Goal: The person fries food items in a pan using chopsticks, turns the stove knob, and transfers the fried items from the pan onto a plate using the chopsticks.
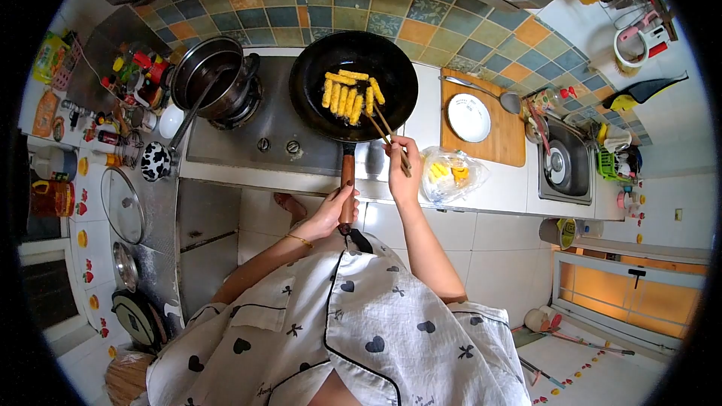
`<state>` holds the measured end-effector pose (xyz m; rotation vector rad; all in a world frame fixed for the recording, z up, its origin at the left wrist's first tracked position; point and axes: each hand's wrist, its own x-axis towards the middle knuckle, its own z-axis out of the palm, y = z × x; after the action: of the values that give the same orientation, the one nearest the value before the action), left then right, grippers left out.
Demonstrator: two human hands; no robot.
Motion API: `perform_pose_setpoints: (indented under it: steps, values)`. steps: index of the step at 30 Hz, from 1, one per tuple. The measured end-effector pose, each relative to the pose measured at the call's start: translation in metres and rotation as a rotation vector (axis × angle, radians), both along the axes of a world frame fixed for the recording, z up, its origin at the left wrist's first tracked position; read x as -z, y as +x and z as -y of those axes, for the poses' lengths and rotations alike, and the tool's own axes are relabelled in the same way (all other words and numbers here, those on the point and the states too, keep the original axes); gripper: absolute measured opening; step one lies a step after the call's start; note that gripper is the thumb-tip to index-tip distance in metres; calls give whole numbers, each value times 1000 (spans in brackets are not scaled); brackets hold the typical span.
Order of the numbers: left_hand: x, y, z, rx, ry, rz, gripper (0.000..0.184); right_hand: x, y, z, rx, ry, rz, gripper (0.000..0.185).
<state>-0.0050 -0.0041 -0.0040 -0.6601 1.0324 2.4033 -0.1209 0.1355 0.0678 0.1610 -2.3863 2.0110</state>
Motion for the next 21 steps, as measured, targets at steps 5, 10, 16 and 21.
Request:
perform_pose_setpoints:
  steps: [5, 10, 16, 21]
  values:
    - [-2, 0, 0, -3, 7, 4, 34, 5, -7, -3, 11, -160, 7, 22]
    - [0, 0, 0, -8, 1, -6, 33, -2, -16, -7, 51, -110, -56, 22]
    - [-1, 0, 1, 12, 14, -20, 38, -5, -19, -5, 32, 108, -98, 20]
    - [-4, -1, -1, -3, -4, -2, 35, 14, -24, -6, -23, 329, -234, 17]
